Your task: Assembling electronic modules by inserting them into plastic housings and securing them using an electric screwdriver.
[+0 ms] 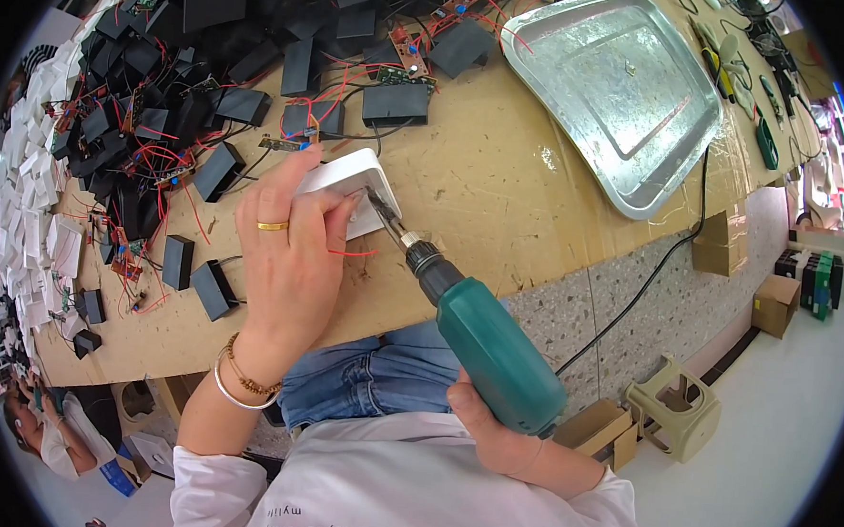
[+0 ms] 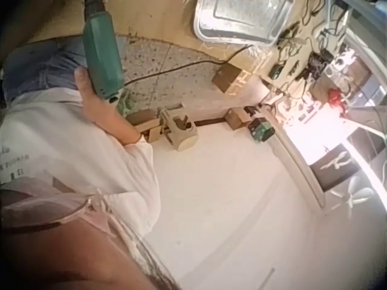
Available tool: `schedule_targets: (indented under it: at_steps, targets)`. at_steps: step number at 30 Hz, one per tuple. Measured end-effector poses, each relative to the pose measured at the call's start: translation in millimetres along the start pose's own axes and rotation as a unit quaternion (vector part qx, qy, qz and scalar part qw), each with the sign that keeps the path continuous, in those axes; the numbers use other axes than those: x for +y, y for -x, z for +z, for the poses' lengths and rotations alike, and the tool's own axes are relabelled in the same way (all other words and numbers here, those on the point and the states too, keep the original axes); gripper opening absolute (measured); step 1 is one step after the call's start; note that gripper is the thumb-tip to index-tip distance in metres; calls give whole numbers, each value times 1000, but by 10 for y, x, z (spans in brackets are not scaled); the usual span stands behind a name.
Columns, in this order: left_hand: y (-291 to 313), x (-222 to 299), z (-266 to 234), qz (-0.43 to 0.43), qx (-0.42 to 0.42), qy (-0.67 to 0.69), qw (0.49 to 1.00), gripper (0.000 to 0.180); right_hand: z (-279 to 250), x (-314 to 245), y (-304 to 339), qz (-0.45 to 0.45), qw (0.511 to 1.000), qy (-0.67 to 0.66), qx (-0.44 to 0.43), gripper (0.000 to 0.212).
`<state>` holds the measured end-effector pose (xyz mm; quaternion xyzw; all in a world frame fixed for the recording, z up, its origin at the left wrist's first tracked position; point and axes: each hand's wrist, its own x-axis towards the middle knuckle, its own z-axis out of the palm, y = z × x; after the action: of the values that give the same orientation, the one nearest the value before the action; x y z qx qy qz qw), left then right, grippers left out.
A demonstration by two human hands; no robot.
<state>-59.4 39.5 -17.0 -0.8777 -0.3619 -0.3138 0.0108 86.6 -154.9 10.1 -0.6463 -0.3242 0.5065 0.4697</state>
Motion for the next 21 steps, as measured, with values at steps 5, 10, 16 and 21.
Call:
schedule_targets:
  at_steps: [5,10,16,21]
  targets:
    - [15,-3,-5,4,-8,21,1000,15,8,-18,-16,1,1000,-1,-1,54]
    - [4,-1,-2,2,-6,17,1000,16,21,-84,-10,1,1000,-7,2,58]
    - [-11,15,-15,-5,-3,8,1000,21,-9,-76,16,11,1000,-5,-4,58]
    - [-8,18,-2,-9,-3,9,1000,21,-29,-63,35,7,1000,9,-8,59]
